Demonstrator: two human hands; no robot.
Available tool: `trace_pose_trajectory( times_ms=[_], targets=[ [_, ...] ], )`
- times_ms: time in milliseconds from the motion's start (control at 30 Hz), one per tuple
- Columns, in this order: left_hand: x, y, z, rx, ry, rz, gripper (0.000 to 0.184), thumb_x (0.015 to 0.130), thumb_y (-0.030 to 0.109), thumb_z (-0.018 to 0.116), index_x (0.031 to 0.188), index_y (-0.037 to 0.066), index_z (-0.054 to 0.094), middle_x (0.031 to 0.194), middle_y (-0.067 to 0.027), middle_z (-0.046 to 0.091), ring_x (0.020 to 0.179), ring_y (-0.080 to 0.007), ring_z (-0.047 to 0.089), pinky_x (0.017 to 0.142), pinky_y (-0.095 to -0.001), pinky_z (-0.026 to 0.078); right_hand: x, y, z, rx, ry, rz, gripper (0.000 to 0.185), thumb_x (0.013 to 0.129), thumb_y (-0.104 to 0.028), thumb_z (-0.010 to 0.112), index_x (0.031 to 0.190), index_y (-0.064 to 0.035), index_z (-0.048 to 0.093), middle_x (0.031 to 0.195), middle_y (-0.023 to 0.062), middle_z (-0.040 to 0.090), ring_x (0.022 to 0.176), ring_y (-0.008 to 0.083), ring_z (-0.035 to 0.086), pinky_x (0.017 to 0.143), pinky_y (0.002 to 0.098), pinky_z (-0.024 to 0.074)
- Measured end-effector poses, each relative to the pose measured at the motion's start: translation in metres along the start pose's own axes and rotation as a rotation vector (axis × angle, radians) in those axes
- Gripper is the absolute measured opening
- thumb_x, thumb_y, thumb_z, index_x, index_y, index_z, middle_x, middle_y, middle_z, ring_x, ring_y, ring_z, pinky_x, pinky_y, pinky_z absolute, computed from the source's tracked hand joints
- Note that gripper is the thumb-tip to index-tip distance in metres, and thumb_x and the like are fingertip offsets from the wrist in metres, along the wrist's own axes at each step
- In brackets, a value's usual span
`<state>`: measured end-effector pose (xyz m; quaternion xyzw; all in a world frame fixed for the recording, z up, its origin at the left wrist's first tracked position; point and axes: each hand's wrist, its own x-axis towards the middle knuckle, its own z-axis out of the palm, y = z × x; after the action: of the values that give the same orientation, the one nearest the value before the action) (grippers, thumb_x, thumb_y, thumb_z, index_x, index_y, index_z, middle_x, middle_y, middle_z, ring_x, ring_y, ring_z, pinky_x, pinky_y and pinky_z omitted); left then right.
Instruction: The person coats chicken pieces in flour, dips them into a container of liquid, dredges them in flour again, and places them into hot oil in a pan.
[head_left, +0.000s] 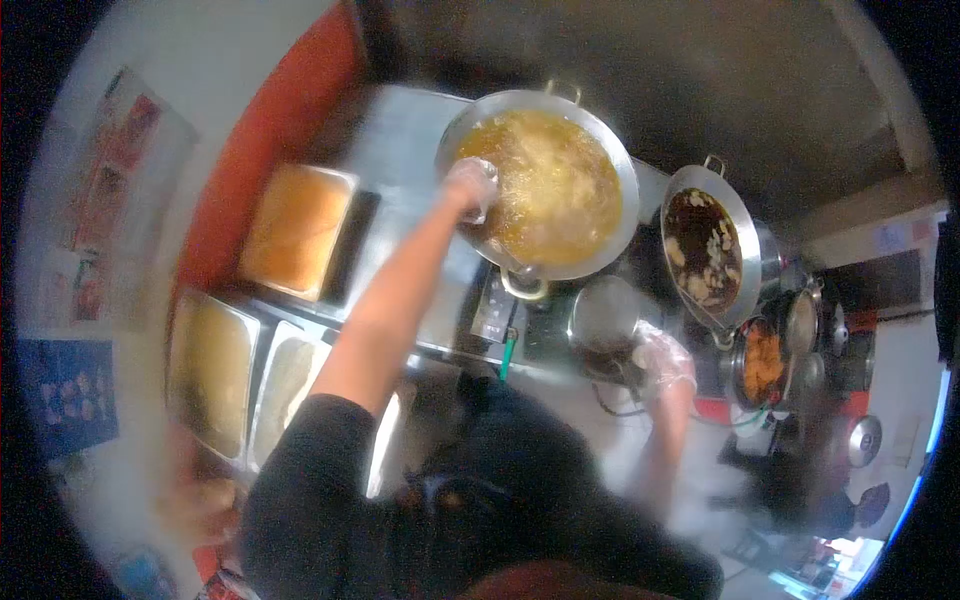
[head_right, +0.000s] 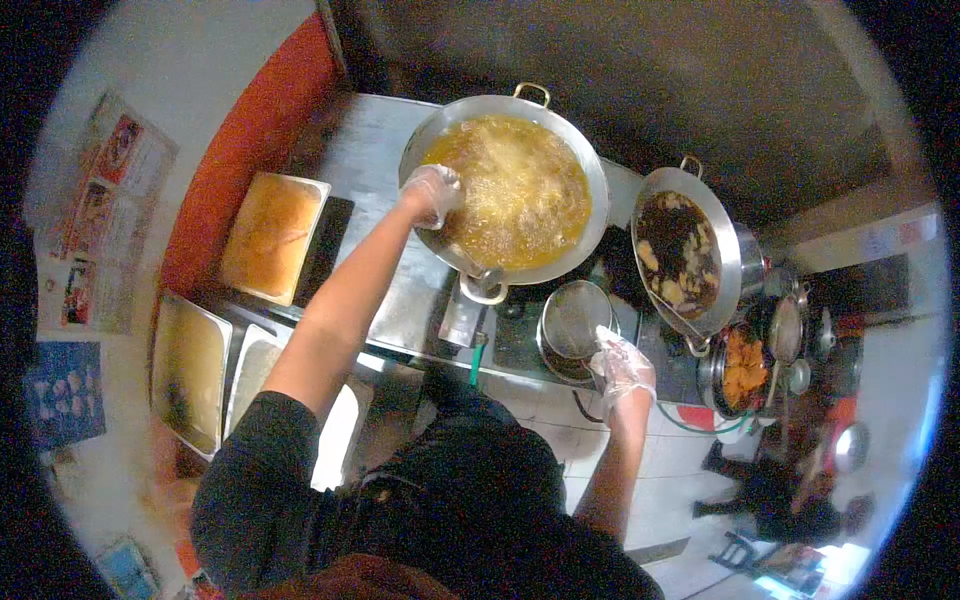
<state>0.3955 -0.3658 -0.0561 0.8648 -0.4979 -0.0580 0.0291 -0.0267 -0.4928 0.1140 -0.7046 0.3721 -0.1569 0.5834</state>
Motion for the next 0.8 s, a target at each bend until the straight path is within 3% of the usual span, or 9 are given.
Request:
trace_pose_trajectory(
  times_ms=[67,133,200,300,400,533,600,667,800],
  targets=[
    [0.008,-0.022,0.019,0.151,0.044,0.024,0.029,0.073,0.024,0.058,0.098,0.012,0.064,0.101,-0.0138,0.063,0.091,-0.0335,0.059,0.082,-0.0395,0.047,-0.004,-0.014,0.008,-0.051,-0.006,-0.089,0.027,0.083,-0.014,0.058,0.105,0.0026,0.061,0.103,0.0086,0.063,0.089,0.0148,0.058,0.079,0.0270,0.0445],
    [-0.063,0.025,-0.102,-0.460,0.024,-0.430,0.036,0.073,0.016,0.055,0.107,0.010,0.060,0.110,-0.0168,0.058,0.098,-0.0338,0.057,0.085,-0.0407,0.045,0.003,-0.010,0.020,-0.154,-0.029,-0.110,0.027,0.084,-0.015,0.058,0.104,0.0032,0.061,0.102,0.0092,0.063,0.090,0.0154,0.058,0.080,0.0274,0.0442],
    [-0.101,0.004,-0.090,-0.462,0.178,-0.435,0.036,0.071,0.014,0.054,0.107,0.008,0.059,0.112,-0.0186,0.056,0.101,-0.0338,0.056,0.086,-0.0407,0.045,0.006,-0.016,0.051,-0.230,-0.025,-0.130,0.027,0.083,-0.014,0.057,0.102,0.0045,0.061,0.101,0.0116,0.063,0.091,0.0177,0.058,0.083,0.0279,0.0436],
    [-0.207,0.010,-0.124,-0.172,0.693,-0.349,0.037,0.073,0.016,0.052,0.109,0.013,0.059,0.107,-0.0160,0.059,0.098,-0.0321,0.056,0.086,-0.0390,0.045,0.010,-0.039,0.109,-0.164,-0.347,-0.207,0.029,0.078,-0.010,0.059,0.102,0.0053,0.060,0.100,0.0137,0.064,0.095,0.0198,0.059,0.087,0.0293,0.0429],
    [-0.338,0.025,-0.139,-0.251,0.740,-0.521,0.041,0.068,0.006,0.052,0.109,0.007,0.058,0.107,-0.0178,0.058,0.097,-0.0326,0.055,0.086,-0.0397,0.044,-0.002,-0.055,0.187,0.012,-0.817,-0.326,0.030,0.079,-0.016,0.060,0.104,0.0007,0.061,0.100,0.0136,0.064,0.090,0.0241,0.060,0.084,0.0318,0.0440],
    [-0.483,0.068,-0.100,-0.288,0.635,-1.004,0.036,0.073,0.006,0.048,0.107,0.007,0.059,0.099,-0.0181,0.060,0.091,-0.0318,0.056,0.084,-0.0399,0.043,-0.039,-0.054,0.277,-0.213,-1.312,-0.668,0.030,0.083,-0.016,0.057,0.108,0.0008,0.058,0.105,0.0136,0.062,0.091,0.0209,0.059,0.083,0.0302,0.0457],
    [-0.530,0.092,-0.047,-0.464,0.510,-1.268,0.031,0.076,0.010,0.049,0.104,0.008,0.061,0.104,-0.0172,0.061,0.096,-0.0306,0.057,0.087,-0.0387,0.043,-0.061,-0.013,0.319,-0.400,-1.308,-1.357,0.031,0.083,-0.019,0.055,0.105,0.0024,0.059,0.106,0.0185,0.061,0.089,0.0281,0.060,0.083,0.0345,0.0455],
    [-0.548,0.124,0.009,-0.666,0.409,-1.372,0.025,0.077,0.017,0.051,0.097,0.004,0.062,0.098,-0.0205,0.061,0.090,-0.0336,0.058,0.081,-0.0397,0.045,-0.085,0.023,0.355,-0.506,-1.449,-0.849,0.028,0.076,-0.018,0.055,0.098,-0.0015,0.063,0.097,0.0201,0.062,0.089,0.0337,0.060,0.081,0.0397,0.0462],
    [-0.541,0.168,0.019,-0.448,0.197,-1.330,0.028,0.077,0.024,0.054,0.085,-0.001,0.063,0.087,-0.0232,0.061,0.081,-0.0378,0.058,0.073,-0.0432,0.046,-0.118,0.042,0.399,-1.119,-1.606,-0.900,0.021,0.072,-0.011,0.054,0.086,0.0011,0.065,0.089,0.0220,0.063,0.080,0.0370,0.061,0.076,0.0421,0.0482]
  ],
)
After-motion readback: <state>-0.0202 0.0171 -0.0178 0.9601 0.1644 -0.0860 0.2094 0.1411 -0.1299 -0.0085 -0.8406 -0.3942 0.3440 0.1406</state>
